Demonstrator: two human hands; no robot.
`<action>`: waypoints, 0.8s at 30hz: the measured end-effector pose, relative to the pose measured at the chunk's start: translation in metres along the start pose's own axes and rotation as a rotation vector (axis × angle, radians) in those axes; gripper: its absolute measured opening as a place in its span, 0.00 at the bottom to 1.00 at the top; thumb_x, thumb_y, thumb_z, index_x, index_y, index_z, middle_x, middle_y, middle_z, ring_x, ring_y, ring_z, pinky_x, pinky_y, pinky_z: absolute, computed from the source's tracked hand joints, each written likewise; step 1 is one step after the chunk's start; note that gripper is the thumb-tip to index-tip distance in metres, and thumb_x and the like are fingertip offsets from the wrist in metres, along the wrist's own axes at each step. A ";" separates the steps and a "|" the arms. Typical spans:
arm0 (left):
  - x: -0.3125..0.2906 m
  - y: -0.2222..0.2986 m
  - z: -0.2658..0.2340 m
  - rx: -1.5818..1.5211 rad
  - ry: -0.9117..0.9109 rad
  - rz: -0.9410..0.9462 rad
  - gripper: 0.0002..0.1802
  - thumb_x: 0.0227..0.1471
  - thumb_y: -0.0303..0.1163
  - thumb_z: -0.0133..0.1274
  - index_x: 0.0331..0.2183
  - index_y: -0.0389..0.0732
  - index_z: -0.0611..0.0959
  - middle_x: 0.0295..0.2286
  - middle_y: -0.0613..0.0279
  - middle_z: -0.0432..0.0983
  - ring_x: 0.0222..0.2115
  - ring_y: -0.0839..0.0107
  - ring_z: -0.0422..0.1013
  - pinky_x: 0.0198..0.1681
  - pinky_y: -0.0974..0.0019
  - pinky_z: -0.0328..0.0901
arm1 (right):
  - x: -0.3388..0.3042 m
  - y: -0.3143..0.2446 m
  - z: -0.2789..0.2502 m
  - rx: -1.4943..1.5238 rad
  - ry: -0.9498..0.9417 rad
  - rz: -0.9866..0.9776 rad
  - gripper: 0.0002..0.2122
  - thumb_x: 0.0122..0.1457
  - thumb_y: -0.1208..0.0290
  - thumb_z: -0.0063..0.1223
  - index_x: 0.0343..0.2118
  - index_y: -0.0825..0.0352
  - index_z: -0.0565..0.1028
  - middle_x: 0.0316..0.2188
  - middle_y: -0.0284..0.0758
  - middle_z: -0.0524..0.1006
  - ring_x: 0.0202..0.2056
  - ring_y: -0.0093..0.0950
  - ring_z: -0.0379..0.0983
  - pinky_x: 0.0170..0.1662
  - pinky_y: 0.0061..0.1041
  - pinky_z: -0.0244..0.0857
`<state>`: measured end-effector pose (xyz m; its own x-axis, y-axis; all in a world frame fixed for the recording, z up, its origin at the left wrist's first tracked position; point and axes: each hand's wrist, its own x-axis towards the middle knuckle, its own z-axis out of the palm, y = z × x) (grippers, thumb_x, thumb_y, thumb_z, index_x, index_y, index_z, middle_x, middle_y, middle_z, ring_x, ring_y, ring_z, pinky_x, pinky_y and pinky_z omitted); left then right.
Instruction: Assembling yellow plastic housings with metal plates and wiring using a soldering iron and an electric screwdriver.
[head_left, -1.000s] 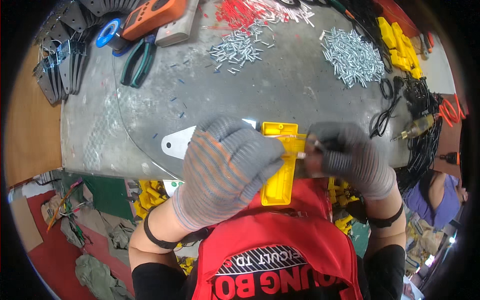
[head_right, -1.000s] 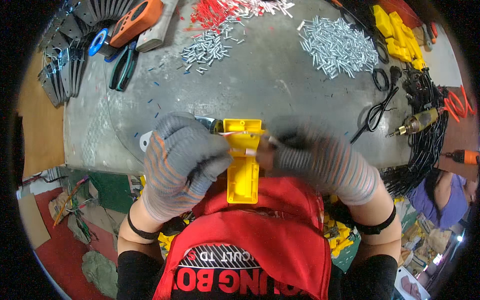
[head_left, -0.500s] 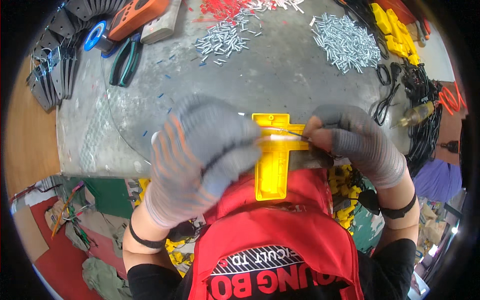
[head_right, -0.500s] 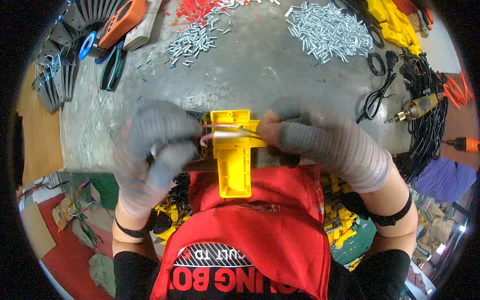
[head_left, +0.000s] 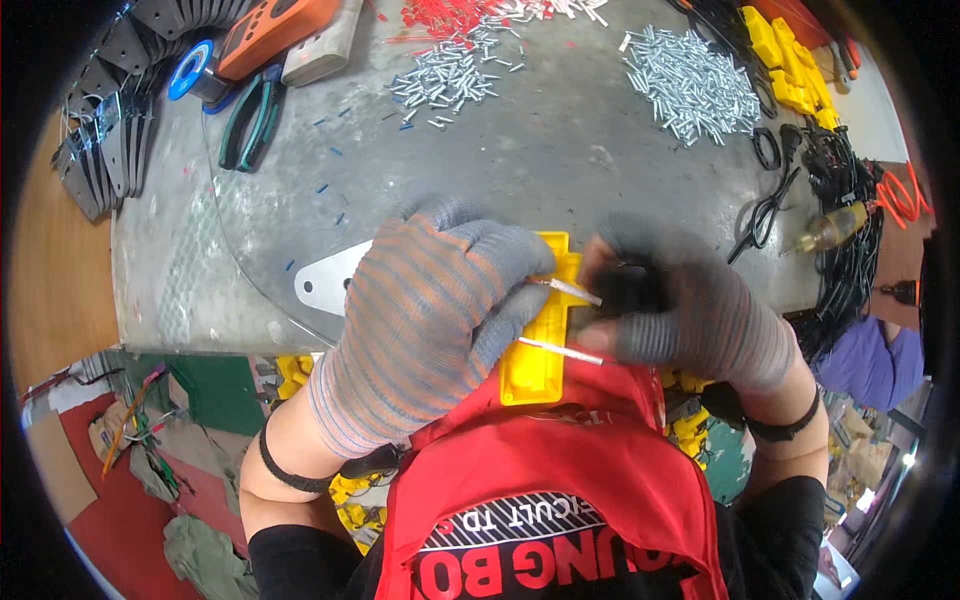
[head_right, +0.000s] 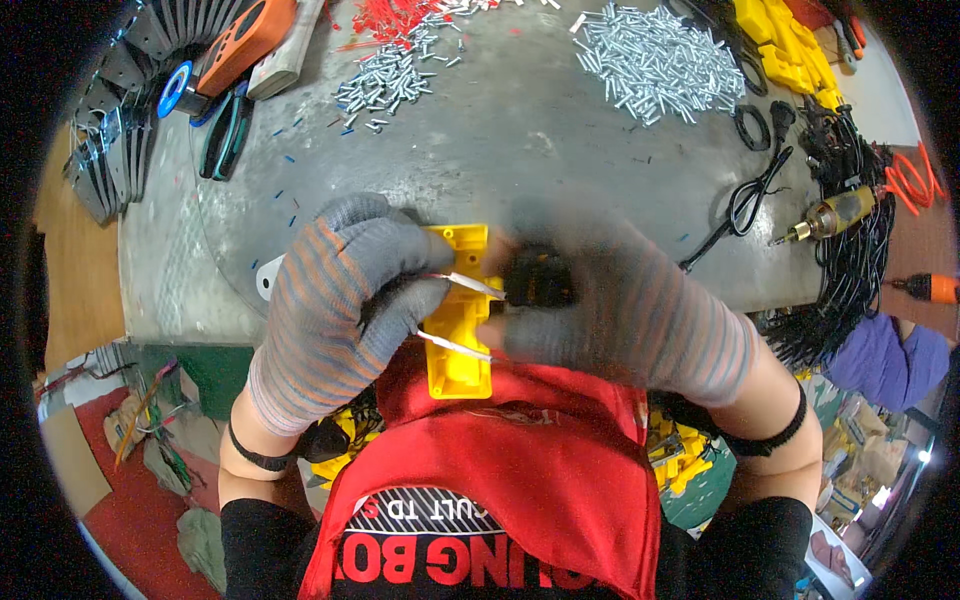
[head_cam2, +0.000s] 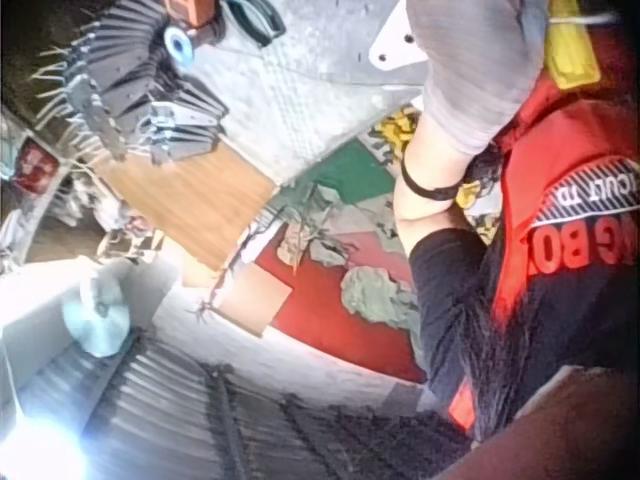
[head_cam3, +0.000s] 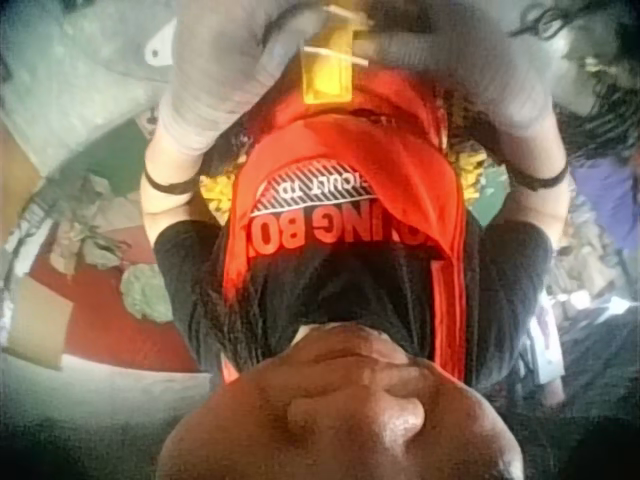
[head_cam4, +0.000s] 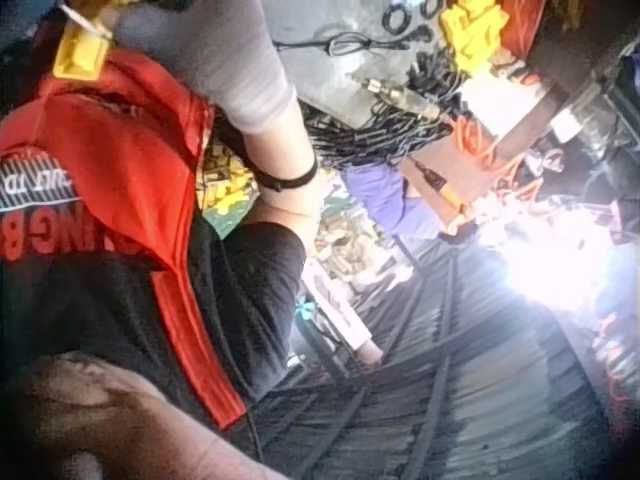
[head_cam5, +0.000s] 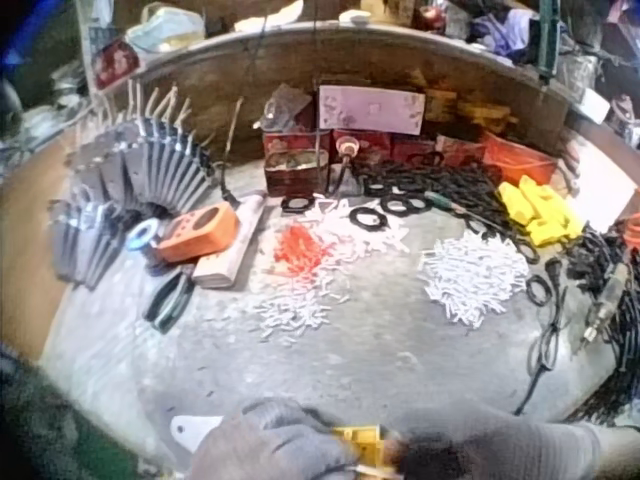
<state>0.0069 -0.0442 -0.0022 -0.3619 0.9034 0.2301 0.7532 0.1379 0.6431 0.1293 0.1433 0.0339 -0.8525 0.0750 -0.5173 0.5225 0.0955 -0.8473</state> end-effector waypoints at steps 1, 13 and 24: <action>-0.002 0.000 0.000 -0.025 0.033 -0.012 0.17 0.40 0.26 0.62 0.37 0.41 0.80 0.29 0.59 0.74 0.34 0.58 0.71 0.39 0.59 0.65 | -0.003 0.007 -0.005 -0.144 -0.025 -0.089 0.09 0.54 0.74 0.62 0.33 0.71 0.74 0.28 0.29 0.75 0.31 0.16 0.73 0.34 0.17 0.67; 0.003 -0.002 -0.003 0.012 -0.035 0.018 0.20 0.40 0.31 0.63 0.39 0.41 0.80 0.29 0.58 0.75 0.32 0.58 0.71 0.36 0.59 0.65 | 0.008 0.016 0.004 -0.154 0.067 -0.163 0.08 0.56 0.70 0.61 0.30 0.71 0.77 0.19 0.31 0.75 0.23 0.16 0.67 0.28 0.21 0.63; 0.079 -0.024 -0.046 -0.149 -0.846 0.196 0.09 0.44 0.32 0.57 0.31 0.39 0.81 0.23 0.52 0.76 0.26 0.51 0.74 0.29 0.57 0.66 | 0.026 0.015 -0.011 -0.543 -0.382 -0.187 0.12 0.50 0.63 0.63 0.32 0.66 0.78 0.24 0.40 0.78 0.23 0.33 0.69 0.29 0.30 0.65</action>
<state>-0.0655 0.0047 0.0342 0.3390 0.9111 -0.2344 0.6581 -0.0517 0.7511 0.1153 0.1578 0.0091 -0.8224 -0.3365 -0.4587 0.2139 0.5643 -0.7974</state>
